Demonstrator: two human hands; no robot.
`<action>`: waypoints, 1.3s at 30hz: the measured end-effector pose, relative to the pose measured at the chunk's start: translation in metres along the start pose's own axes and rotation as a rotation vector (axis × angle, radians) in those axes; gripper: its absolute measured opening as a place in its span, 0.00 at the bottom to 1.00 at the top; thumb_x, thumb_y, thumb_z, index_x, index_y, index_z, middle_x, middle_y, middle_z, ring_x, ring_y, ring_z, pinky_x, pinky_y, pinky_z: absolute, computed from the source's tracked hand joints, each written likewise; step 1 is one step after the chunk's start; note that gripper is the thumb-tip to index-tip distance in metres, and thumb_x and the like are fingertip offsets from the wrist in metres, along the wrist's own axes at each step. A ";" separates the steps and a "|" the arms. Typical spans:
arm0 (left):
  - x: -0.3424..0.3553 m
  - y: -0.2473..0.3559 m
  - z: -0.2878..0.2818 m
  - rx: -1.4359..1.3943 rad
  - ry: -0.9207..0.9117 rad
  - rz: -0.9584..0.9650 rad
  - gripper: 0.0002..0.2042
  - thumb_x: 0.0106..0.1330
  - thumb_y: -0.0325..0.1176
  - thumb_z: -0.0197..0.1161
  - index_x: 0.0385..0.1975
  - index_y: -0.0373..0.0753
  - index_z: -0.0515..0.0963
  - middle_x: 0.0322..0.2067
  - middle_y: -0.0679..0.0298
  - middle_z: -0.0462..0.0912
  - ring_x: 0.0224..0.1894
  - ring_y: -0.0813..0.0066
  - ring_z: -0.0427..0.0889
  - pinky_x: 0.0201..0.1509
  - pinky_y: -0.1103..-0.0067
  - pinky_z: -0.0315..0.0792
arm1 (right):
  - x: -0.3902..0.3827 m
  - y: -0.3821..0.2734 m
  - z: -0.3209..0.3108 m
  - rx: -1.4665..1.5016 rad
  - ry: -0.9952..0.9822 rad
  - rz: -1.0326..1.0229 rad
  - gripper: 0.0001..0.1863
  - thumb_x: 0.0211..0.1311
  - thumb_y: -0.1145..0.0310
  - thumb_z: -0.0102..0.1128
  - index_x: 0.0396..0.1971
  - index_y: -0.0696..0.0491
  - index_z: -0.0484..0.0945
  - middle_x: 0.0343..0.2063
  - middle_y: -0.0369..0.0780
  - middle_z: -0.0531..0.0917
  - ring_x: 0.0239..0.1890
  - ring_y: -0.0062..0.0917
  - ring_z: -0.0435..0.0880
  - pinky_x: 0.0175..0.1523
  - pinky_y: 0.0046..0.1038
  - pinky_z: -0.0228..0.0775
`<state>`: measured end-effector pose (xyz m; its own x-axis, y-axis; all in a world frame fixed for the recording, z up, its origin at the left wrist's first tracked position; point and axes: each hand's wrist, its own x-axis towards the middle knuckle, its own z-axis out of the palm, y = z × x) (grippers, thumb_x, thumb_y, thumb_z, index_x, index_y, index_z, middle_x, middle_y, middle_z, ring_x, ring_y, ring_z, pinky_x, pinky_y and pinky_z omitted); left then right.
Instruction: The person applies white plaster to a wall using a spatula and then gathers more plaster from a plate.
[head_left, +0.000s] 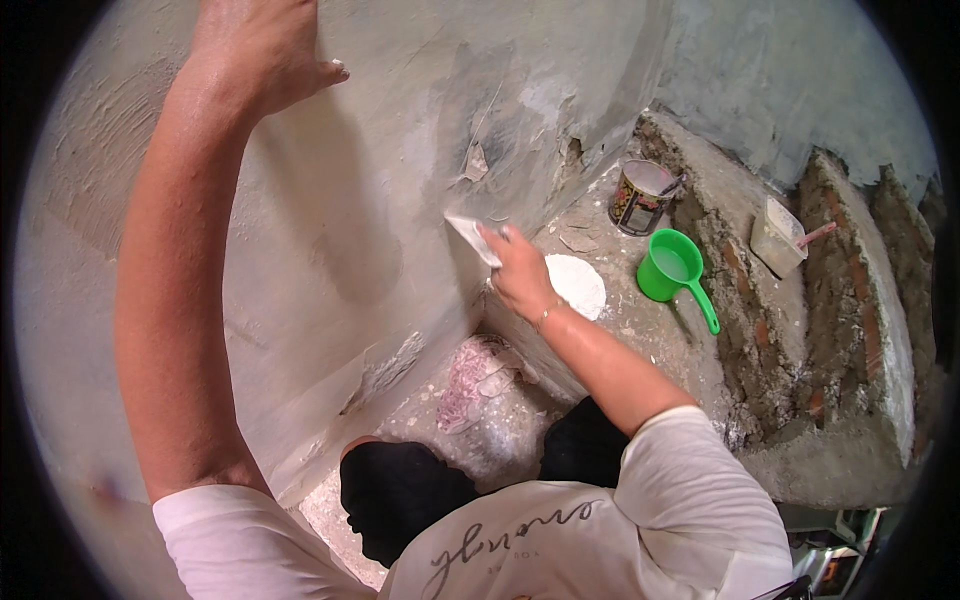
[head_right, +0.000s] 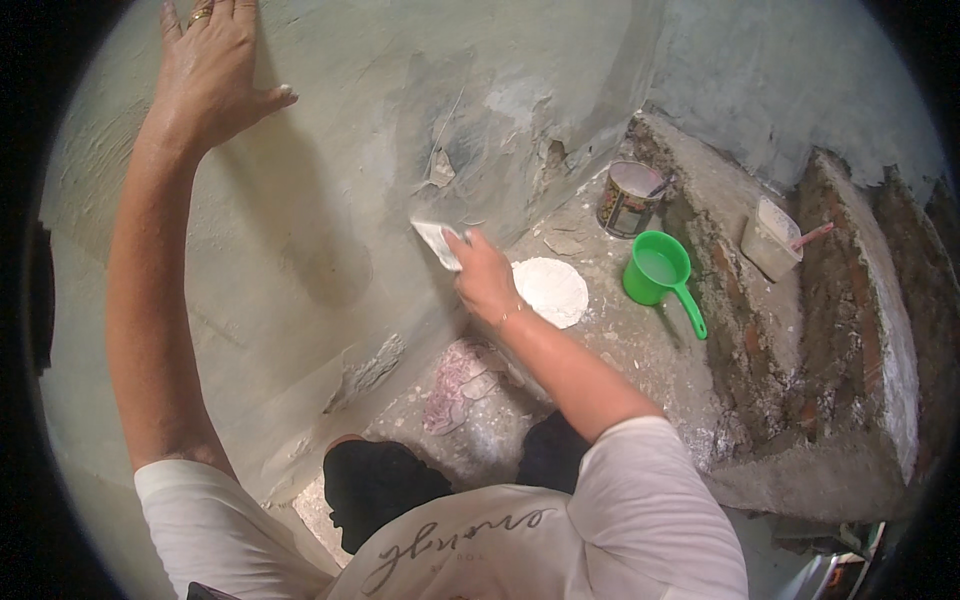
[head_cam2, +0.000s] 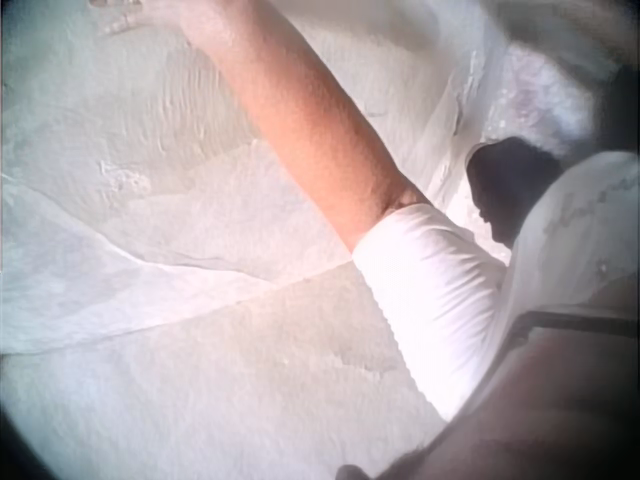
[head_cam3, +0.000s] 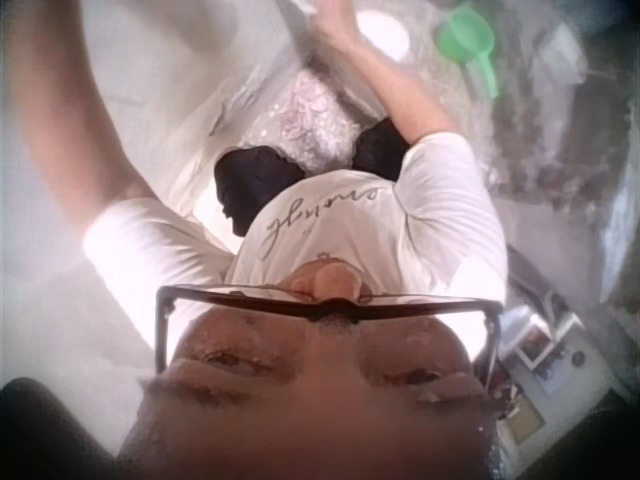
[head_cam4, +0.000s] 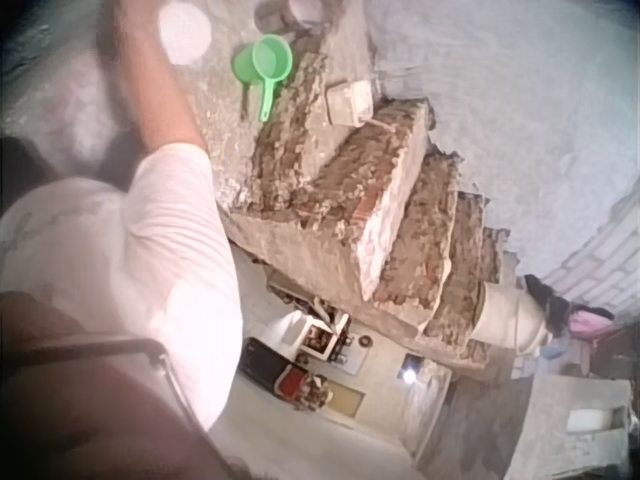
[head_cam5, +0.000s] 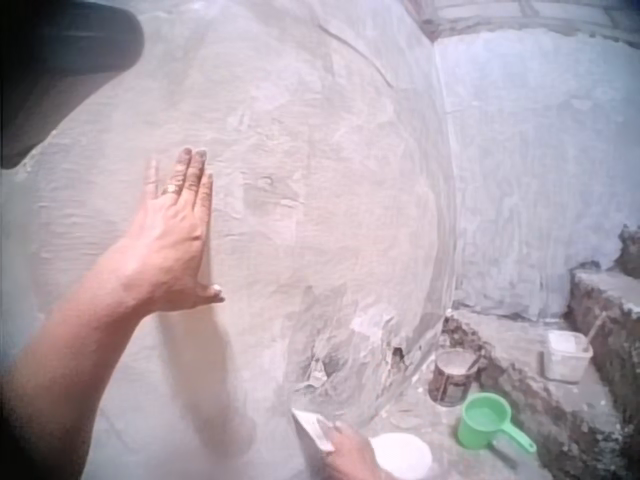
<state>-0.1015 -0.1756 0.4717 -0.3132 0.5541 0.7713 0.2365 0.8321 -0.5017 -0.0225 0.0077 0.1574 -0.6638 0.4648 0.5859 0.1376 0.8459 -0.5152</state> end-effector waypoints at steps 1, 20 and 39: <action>0.001 0.000 -0.001 -0.005 0.002 0.001 0.58 0.46 0.55 0.71 0.65 0.18 0.46 0.68 0.36 0.42 0.73 0.48 0.38 0.75 0.58 0.35 | -0.007 -0.004 -0.006 0.008 -0.023 0.088 0.29 0.52 0.81 0.50 0.57 0.48 0.72 0.39 0.50 0.75 0.45 0.47 0.75 0.50 0.39 0.68; 0.000 -0.002 -0.006 -0.015 -0.002 0.010 0.58 0.44 0.56 0.71 0.64 0.18 0.47 0.68 0.35 0.42 0.73 0.48 0.39 0.75 0.57 0.36 | 0.098 -0.061 -0.035 0.229 0.468 0.149 0.22 0.50 0.80 0.52 0.49 0.57 0.75 0.36 0.51 0.80 0.33 0.43 0.81 0.38 0.37 0.76; 0.012 0.004 -0.003 0.049 -0.097 -0.029 0.55 0.45 0.50 0.73 0.67 0.26 0.47 0.70 0.47 0.44 0.74 0.56 0.41 0.74 0.56 0.39 | -0.122 0.115 -0.063 0.204 0.154 0.730 0.13 0.64 0.67 0.56 0.35 0.65 0.77 0.23 0.43 0.83 0.16 0.24 0.80 0.22 0.28 0.71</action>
<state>-0.1013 -0.1660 0.4802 -0.4076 0.5277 0.7452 0.1820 0.8467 -0.5000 0.1209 0.0647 0.0662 -0.3453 0.9299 0.1265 0.3533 0.2537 -0.9005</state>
